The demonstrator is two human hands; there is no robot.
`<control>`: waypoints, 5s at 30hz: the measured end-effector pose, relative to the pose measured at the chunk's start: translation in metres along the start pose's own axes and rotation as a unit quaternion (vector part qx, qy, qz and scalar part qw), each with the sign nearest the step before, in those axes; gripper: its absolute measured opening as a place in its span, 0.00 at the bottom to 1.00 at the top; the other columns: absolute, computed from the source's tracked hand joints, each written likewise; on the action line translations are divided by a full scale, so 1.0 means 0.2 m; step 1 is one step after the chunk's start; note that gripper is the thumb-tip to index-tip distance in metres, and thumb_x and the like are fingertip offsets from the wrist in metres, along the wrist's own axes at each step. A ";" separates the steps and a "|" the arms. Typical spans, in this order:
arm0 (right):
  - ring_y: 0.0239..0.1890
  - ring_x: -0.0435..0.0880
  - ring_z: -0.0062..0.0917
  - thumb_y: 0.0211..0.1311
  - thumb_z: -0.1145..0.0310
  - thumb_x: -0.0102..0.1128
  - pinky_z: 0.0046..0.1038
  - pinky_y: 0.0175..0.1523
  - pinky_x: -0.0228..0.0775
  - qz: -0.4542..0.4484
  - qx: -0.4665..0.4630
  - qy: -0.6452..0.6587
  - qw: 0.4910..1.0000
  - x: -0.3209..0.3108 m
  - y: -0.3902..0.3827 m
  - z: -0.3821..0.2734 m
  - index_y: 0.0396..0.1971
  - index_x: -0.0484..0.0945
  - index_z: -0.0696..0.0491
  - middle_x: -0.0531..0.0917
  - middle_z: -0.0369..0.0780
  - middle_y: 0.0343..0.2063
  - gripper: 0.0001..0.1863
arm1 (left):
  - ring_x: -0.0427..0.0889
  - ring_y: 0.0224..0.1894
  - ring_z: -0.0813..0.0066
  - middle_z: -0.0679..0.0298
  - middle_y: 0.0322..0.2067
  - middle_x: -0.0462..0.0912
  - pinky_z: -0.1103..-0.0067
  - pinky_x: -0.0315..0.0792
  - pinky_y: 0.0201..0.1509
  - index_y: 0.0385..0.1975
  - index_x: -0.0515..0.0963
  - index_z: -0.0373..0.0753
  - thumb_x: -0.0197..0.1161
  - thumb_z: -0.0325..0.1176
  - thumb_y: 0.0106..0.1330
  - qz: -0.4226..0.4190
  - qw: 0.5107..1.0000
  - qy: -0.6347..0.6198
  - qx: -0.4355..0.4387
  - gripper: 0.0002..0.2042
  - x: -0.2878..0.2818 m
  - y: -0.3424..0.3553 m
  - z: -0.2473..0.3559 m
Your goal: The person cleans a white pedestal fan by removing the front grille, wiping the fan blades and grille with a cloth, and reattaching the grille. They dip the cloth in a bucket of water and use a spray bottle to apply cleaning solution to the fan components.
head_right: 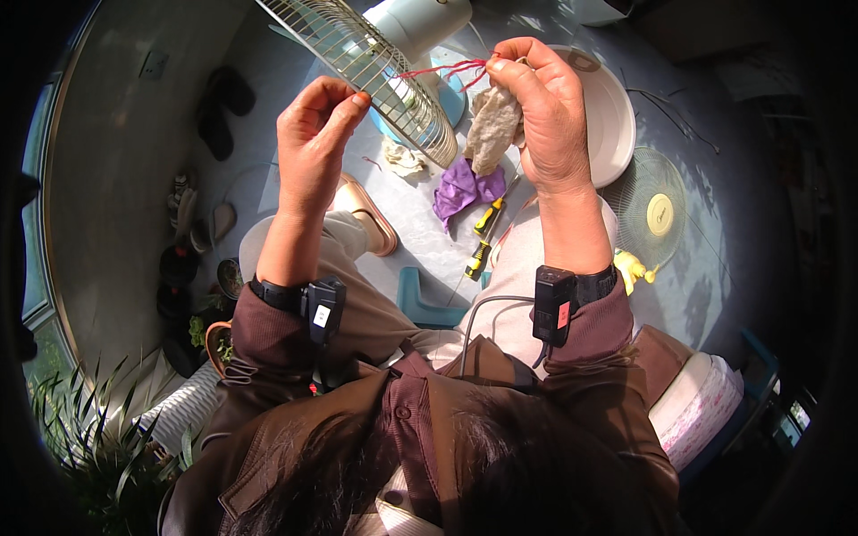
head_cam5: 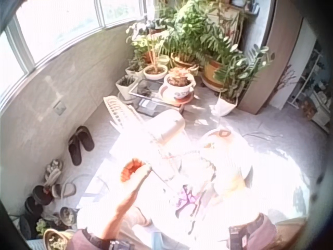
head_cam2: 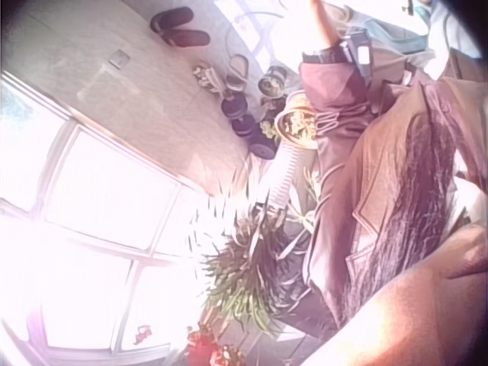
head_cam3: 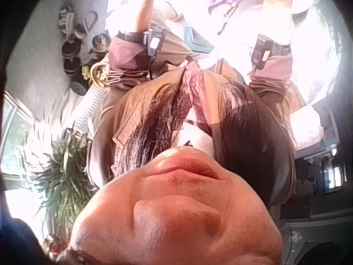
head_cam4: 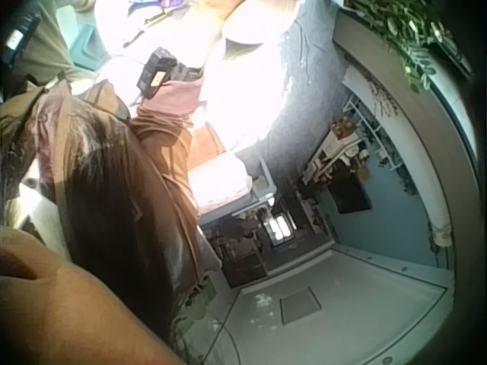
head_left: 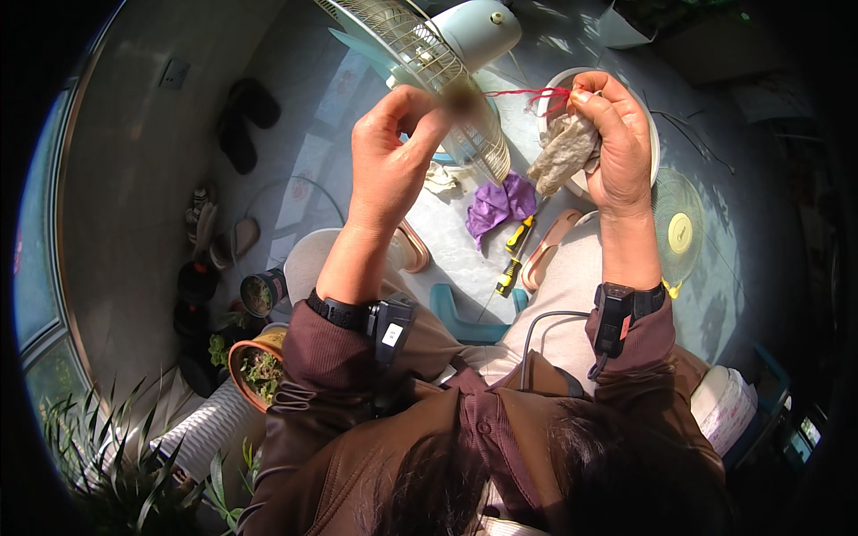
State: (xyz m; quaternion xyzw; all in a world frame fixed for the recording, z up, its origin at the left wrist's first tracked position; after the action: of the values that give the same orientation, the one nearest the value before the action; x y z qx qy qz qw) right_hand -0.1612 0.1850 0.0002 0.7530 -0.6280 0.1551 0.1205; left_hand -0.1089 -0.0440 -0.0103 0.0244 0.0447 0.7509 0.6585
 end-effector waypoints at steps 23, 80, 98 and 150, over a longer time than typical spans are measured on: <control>0.42 0.77 0.14 0.64 0.66 0.66 0.20 0.51 0.68 -0.058 0.140 -0.265 0.952 -0.53 -0.47 0.32 0.41 0.83 0.55 0.82 0.31 0.36 0.10 | 0.70 0.26 0.81 0.67 0.25 0.76 0.83 0.66 0.31 0.37 0.80 0.32 0.57 0.35 0.74 0.079 0.953 -0.258 -0.137 0.11 -0.23 -0.21 -0.11; 0.46 0.86 0.42 0.51 0.69 0.61 0.33 0.53 0.75 -0.174 0.258 -0.478 0.821 -0.59 -0.27 1.60 0.44 0.84 0.58 0.86 0.52 0.41 0.19 | 0.67 0.28 0.75 0.64 0.28 0.74 0.77 0.63 0.39 0.42 0.76 0.33 0.52 0.35 0.75 0.192 0.857 -0.441 -0.184 0.11 -0.39 -0.05 -0.33; 0.41 0.81 0.19 0.59 0.74 0.59 0.21 0.48 0.73 -0.078 0.310 -0.260 0.911 -0.28 -0.45 0.60 0.50 0.79 0.61 0.83 0.38 0.39 0.18 | 0.72 0.24 0.83 0.69 0.24 0.77 0.82 0.68 0.29 0.37 0.79 0.34 0.53 0.34 0.74 0.160 0.958 -0.072 -0.227 0.11 -0.07 -0.60 -0.63; 0.41 0.84 0.22 0.70 0.72 0.56 0.25 0.50 0.75 0.069 -0.004 -0.130 0.989 0.03 0.14 0.78 0.47 0.82 0.57 0.87 0.41 0.37 0.10 | 0.88 0.39 0.63 0.55 0.36 0.85 0.70 0.82 0.47 0.44 0.76 0.30 0.55 0.36 0.77 0.086 0.984 0.095 -0.126 0.12 0.09 -0.12 -0.05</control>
State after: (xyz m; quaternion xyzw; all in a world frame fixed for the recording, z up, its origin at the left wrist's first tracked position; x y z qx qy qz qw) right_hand -0.1757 0.1157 -0.1417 0.7212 -0.6893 0.0616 0.0298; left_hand -0.0889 -0.0241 -0.0239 -0.1268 0.0100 0.8034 0.5816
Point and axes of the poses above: each hand's wrist, its own y-axis towards the middle knuckle, its own x-axis out of the palm, z = x × y, the point moved 7 cm from there along y, towards the middle knuckle
